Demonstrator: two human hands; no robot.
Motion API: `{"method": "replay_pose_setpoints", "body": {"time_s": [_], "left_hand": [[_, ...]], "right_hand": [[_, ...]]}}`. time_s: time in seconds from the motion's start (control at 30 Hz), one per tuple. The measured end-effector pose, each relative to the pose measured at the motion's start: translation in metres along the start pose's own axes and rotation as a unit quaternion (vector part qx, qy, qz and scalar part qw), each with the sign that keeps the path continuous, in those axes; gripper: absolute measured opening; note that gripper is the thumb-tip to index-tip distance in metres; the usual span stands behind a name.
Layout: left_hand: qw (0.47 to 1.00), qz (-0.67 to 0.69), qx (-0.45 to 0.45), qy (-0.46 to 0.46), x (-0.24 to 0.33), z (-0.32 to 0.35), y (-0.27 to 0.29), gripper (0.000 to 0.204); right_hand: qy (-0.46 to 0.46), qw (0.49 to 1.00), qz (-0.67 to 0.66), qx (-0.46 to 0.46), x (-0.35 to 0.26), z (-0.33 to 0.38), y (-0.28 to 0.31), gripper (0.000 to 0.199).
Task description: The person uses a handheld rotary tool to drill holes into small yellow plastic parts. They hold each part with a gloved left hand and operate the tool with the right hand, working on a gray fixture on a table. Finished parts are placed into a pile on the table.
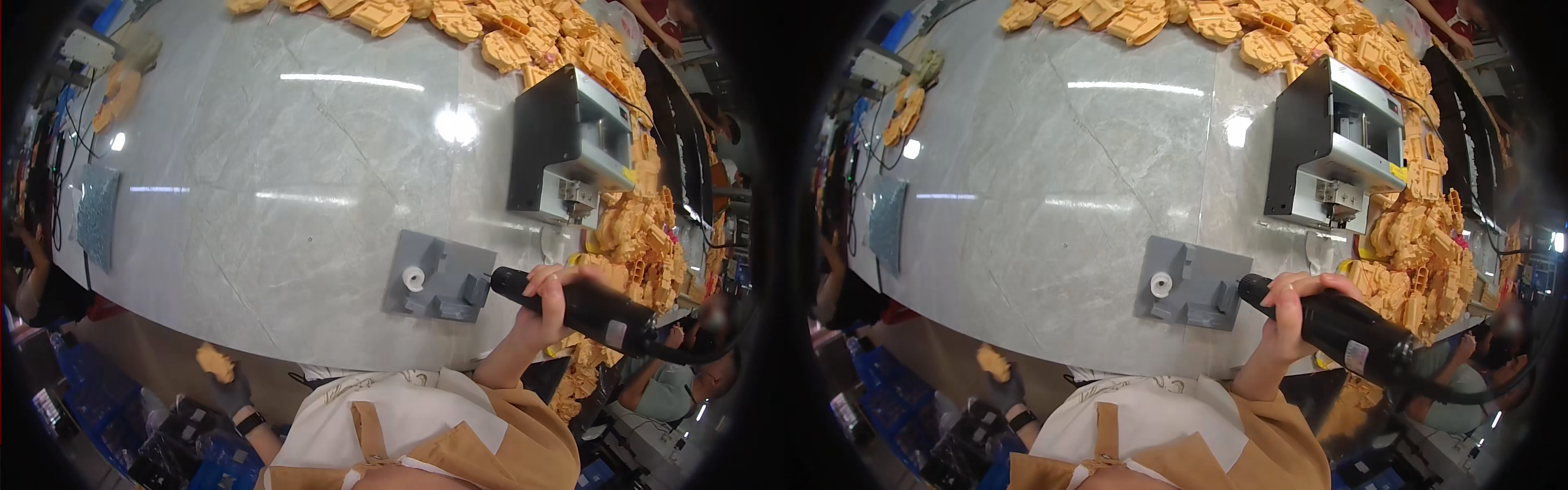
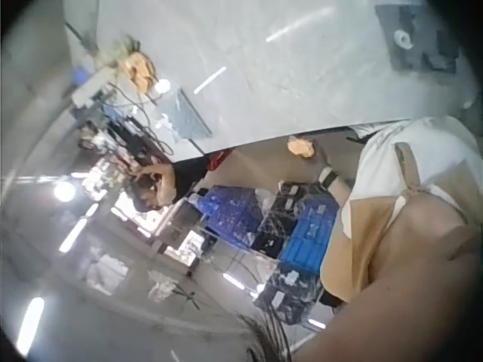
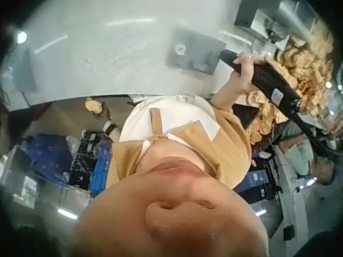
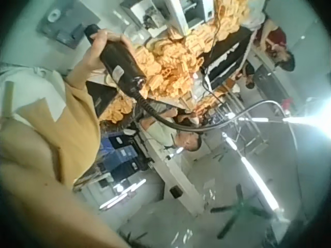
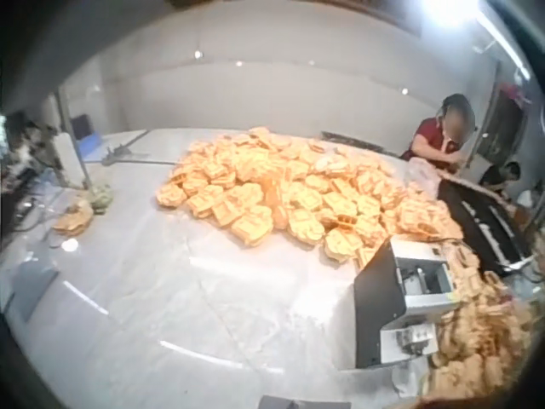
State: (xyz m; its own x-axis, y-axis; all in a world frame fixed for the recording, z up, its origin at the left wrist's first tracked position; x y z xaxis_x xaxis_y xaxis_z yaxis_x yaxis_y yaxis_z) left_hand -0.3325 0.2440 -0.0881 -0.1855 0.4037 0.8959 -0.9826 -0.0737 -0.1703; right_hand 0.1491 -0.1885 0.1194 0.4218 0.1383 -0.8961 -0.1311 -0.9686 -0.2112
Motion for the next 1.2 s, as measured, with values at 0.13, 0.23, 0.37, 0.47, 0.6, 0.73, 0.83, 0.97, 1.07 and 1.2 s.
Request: {"method": "replay_pose_setpoints", "body": {"time_s": [0.13,0.23,0.37,0.47,0.6,0.73,0.83,0.97,1.07,1.2], "left_hand": [[0.964,-0.197,0.045,-0.173,0.046,-0.007,-0.073,0.045],[0.846,-0.264,-0.23,-0.403,0.094,0.071,-0.277,0.05],[0.578,-0.294,-0.594,-0.476,0.02,0.237,-0.578,0.056],[0.426,-0.473,-0.585,-0.503,-0.084,0.302,-0.723,0.061],[0.36,-0.475,-0.482,-0.642,-0.127,0.325,-0.768,0.047],[0.379,-0.504,-0.525,-0.572,-0.105,0.283,-0.72,0.055],[0.411,-0.463,-0.58,-0.529,-0.077,0.247,-0.653,0.071],[0.452,-0.48,-0.579,-0.479,-0.062,0.199,-0.585,0.079],[0.546,-0.392,-0.674,-0.306,-0.044,0.2,-0.548,0.084],[0.412,-0.189,-0.865,-0.215,0.013,0.282,-0.474,0.086]], "right_hand": [[-0.01,1.0,-0.001,0.001,0.004,0.007,0.003,0.044],[0.025,0.999,-0.033,-0.016,0.002,0.012,0.007,0.044],[-0.015,1.0,-0.002,0.007,-0.002,0.017,0.01,0.045],[-0.026,0.999,-0.018,0.028,-0.025,0.032,0.015,0.043],[0.007,0.998,0.017,0.059,-0.053,0.043,0.037,0.043],[-0.041,0.995,0.007,0.087,-0.034,0.032,0.048,0.042],[-0.051,0.995,-0.001,0.086,-0.019,0.027,0.042,0.041],[-0.044,0.998,-0.026,0.035,-0.013,0.029,0.03,0.045],[-0.057,0.996,-0.01,0.074,-0.014,0.035,0.041,0.046],[-0.02,0.996,0.008,0.087,-0.024,0.032,0.058,0.046]]}}
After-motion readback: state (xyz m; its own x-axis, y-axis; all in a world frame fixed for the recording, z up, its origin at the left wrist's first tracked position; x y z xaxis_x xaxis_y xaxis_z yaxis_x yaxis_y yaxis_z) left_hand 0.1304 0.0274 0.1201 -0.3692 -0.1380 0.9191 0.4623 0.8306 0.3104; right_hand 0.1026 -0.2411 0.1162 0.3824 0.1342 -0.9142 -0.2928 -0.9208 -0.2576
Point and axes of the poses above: each hand's wrist, its own z-axis away from the middle knuckle, its own y-axis out of the back of the hand, x = y × z, the point moved 8 cm from there along -z, towards the middle knuckle, and after that the axes turned 2 degrees about -y, right-handed, at the moved point
